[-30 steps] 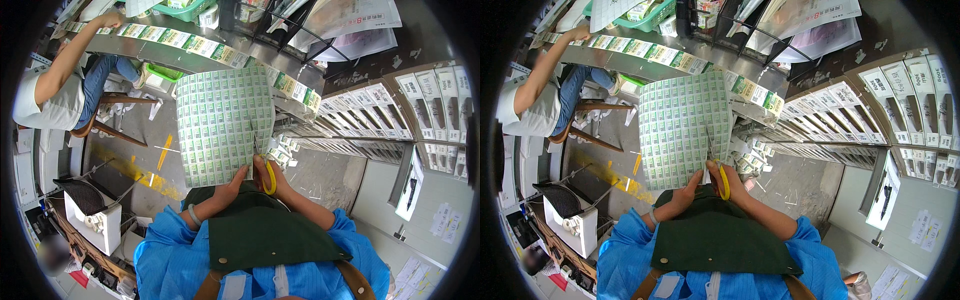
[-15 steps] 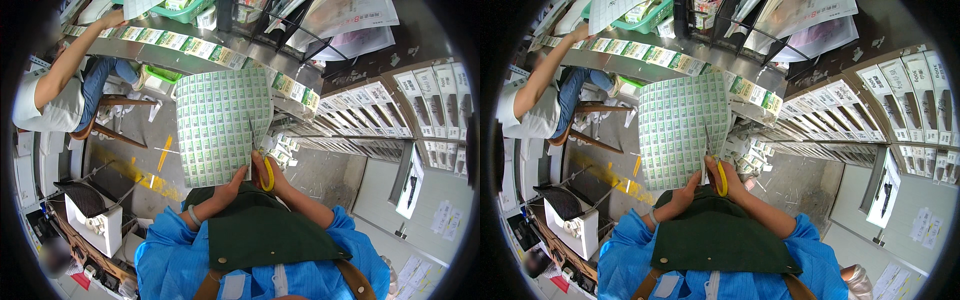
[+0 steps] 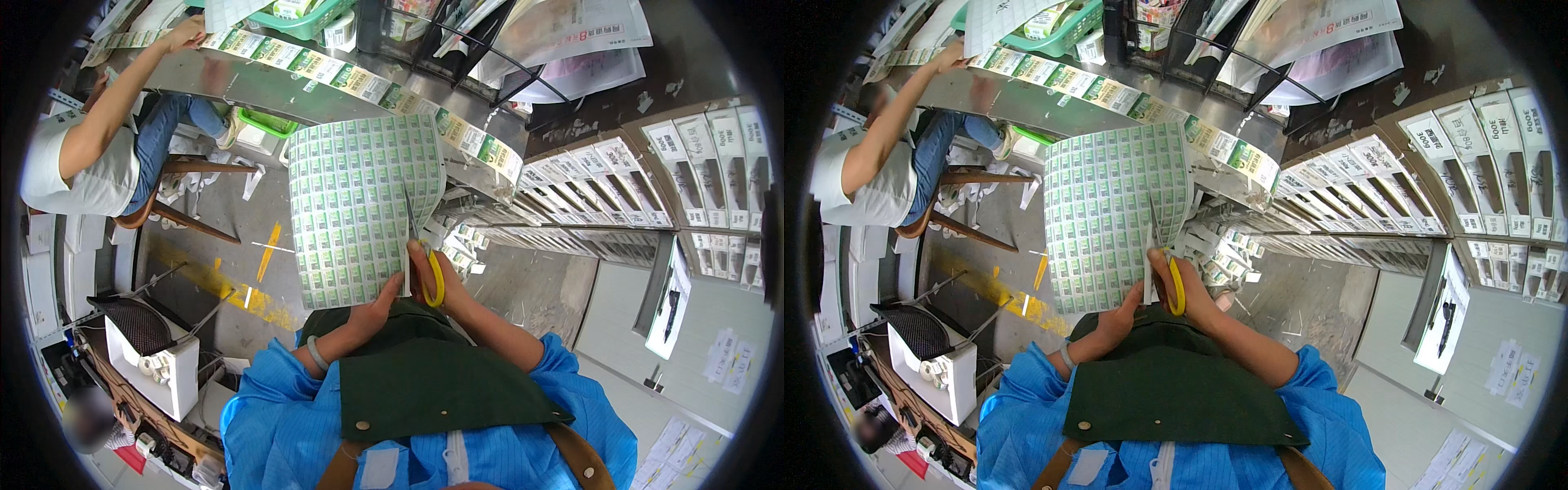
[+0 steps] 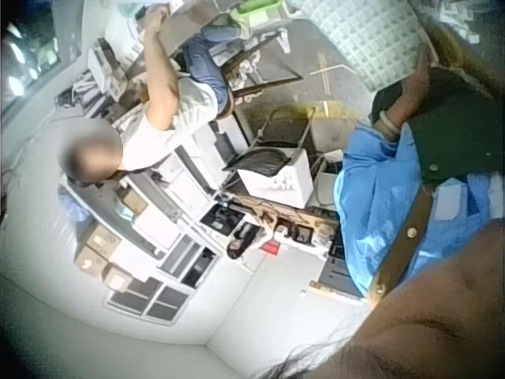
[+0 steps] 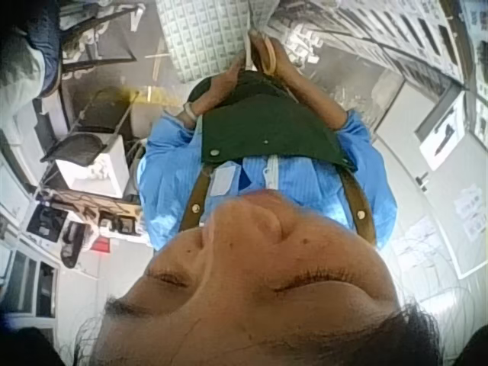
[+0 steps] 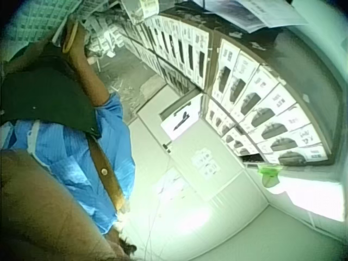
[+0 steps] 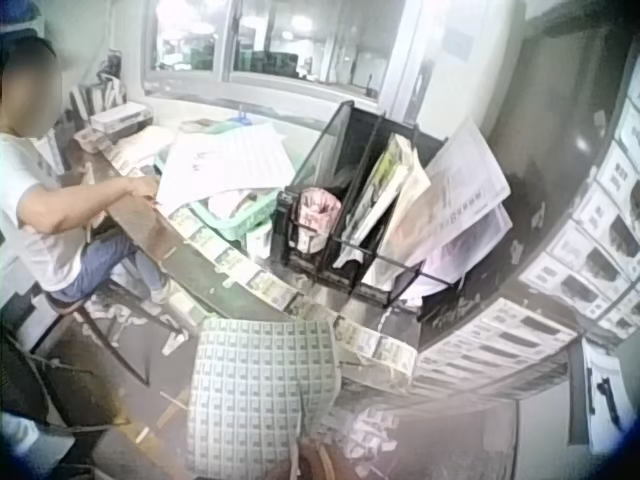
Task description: The person writes on a clipboard, retrieves sheets of labels from a shelf, cuts the labels with scissors, and organizes the cut sections into a plastic basket.
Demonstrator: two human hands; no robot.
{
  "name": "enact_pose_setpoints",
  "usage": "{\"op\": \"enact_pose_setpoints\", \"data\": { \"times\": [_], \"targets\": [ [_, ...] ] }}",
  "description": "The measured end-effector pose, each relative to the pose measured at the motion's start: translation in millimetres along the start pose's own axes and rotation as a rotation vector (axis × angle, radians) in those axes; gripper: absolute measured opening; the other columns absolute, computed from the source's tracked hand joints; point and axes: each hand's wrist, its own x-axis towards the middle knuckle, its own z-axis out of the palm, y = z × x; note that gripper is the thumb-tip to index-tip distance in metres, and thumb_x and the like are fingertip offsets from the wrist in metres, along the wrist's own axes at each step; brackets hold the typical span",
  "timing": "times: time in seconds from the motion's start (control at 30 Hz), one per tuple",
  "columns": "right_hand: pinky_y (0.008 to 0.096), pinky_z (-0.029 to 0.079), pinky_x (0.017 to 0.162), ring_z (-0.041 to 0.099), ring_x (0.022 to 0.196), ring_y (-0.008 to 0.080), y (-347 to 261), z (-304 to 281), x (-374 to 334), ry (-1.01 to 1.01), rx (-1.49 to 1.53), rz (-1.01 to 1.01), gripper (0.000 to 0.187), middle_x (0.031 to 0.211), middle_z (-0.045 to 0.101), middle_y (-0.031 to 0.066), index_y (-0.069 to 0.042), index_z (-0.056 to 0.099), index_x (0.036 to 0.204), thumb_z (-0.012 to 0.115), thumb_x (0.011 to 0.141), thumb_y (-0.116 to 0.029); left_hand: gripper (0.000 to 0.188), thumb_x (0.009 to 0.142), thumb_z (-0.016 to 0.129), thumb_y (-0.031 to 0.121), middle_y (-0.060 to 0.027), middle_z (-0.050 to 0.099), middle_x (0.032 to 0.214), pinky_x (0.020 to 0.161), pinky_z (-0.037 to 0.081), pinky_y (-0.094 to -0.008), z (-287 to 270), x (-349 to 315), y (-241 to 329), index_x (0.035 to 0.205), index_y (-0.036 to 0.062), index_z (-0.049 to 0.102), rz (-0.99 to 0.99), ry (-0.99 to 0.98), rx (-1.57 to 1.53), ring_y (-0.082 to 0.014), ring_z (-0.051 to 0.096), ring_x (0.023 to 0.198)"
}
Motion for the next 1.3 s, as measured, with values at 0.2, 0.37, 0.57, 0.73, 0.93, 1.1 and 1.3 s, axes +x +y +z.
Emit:
{"op": "enact_pose_setpoints", "data": {
  "times": [0.2,0.37,0.57,0.73,0.93,1.1,1.3],
  "targets": [
    [0.0234,0.034,0.038,0.044,0.039,0.0105,-6,0,4,-0.016,-0.009,0.044,0.054,0.050,0.045,0.0007,-0.006,0.051,0.068,0.043,0.090,-0.055,0.015,0.090,0.057,0.014,-0.0026,0.056,0.076,0.054,0.041,-0.0234,1,1,0,0.098,0.0012,0.058,-0.004,0.017,0.005,-0.0097,0.051,0.062],
    [0.0233,0.034,0.039,0.045,0.041,0.0100,-2,-2,8,-0.017,0.011,0.052,0.054,0.052,0.046,0.0003,-0.005,0.053,0.073,0.044,0.089,-0.056,0.016,0.090,0.057,0.014,-0.0031,0.056,0.075,0.054,0.042,-0.0233,-1,2,2,0.099,0.0009,0.058,-0.001,-0.006,0.024,-0.0102,0.051,0.062],
    [0.0242,0.032,0.034,0.044,0.036,0.0121,-4,2,15,0.038,-0.020,0.012,0.056,0.044,0.044,0.0025,-0.004,0.051,0.070,0.037,0.092,-0.053,0.015,0.090,0.056,0.013,-0.0034,0.056,0.076,0.054,0.042,-0.0237,-2,0,1,0.099,0.0009,0.057,-0.021,-0.003,0.006,-0.0103,0.051,0.061],
    [0.0236,0.033,0.038,0.045,0.041,0.0102,-8,-1,18,-0.021,-0.016,0.067,0.054,0.051,0.046,0.0006,-0.005,0.053,0.073,0.042,0.091,-0.054,0.016,0.090,0.056,0.014,-0.0034,0.056,0.078,0.054,0.042,-0.0238,-3,0,-5,0.099,0.0012,0.057,-0.030,0.007,-0.015,-0.0102,0.051,0.063],
    [0.0231,0.033,0.037,0.044,0.041,0.0099,-11,2,20,-0.003,0.029,0.071,0.057,0.050,0.045,0.0001,-0.005,0.052,0.072,0.042,0.089,-0.058,0.021,0.090,0.057,0.017,-0.0048,0.058,0.085,0.057,0.044,-0.0238,-3,1,0,0.104,0.0014,0.058,-0.053,-0.004,0.020,-0.0108,0.053,0.066],
    [0.0236,0.032,0.037,0.045,0.040,0.0110,-15,0,25,0.009,0.012,0.040,0.059,0.049,0.047,0.0014,-0.004,0.055,0.073,0.039,0.090,-0.058,0.025,0.090,0.057,0.019,-0.0056,0.059,0.088,0.060,0.045,-0.0244,-3,-3,5,0.108,0.0013,0.058,-0.089,-0.040,0.055,-0.0114,0.054,0.070],
    [0.0237,0.032,0.037,0.046,0.040,0.0107,-9,0,31,0.012,0.022,0.029,0.059,0.050,0.048,0.0017,-0.003,0.056,0.075,0.039,0.090,-0.058,0.025,0.091,0.056,0.018,-0.0062,0.060,0.092,0.061,0.046,-0.0247,-5,-2,7,0.109,0.0008,0.057,0.022,-0.070,0.090,-0.0116,0.056,0.073]
  ]
}}
